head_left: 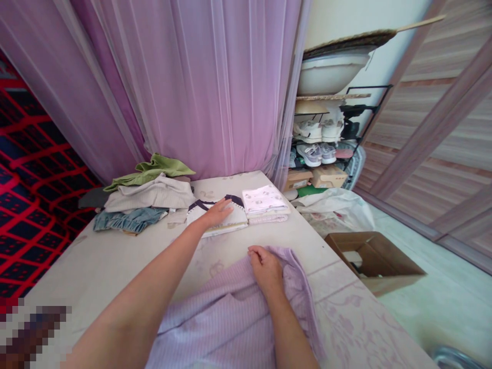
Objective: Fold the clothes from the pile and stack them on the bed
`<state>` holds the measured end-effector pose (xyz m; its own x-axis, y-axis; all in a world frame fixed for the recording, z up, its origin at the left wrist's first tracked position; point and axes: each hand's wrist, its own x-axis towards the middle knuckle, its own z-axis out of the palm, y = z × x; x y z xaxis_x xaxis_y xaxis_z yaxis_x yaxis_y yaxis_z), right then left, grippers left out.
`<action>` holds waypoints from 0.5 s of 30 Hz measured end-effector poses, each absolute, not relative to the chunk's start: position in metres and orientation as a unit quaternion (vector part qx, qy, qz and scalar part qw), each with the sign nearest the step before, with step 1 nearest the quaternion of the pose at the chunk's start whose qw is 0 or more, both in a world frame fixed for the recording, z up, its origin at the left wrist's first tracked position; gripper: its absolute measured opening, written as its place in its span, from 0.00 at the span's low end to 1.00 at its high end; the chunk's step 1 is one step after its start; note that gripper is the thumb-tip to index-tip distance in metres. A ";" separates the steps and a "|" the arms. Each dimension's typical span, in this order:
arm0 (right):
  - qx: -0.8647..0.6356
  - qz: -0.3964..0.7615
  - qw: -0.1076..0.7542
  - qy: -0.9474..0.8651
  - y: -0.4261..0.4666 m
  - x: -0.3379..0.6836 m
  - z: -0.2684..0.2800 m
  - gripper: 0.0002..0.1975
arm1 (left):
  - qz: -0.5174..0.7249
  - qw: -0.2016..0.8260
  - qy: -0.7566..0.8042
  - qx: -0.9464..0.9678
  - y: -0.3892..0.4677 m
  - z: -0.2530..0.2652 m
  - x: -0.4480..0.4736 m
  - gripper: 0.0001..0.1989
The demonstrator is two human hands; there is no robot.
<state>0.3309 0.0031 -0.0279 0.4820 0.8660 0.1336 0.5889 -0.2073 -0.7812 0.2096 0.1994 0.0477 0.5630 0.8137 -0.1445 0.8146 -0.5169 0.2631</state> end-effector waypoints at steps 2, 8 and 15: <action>-0.763 0.166 0.398 -0.482 0.003 0.331 -0.027 0.16 | 0.021 0.103 0.470 0.876 0.199 0.051 0.191 0.29; -0.766 0.162 0.384 -0.489 0.003 0.331 -0.027 0.16 | 0.004 0.037 0.545 0.838 0.176 0.028 0.172 0.33; -0.761 0.164 0.397 -0.486 0.004 0.332 -0.030 0.17 | -0.009 0.053 0.545 0.837 0.173 0.022 0.176 0.33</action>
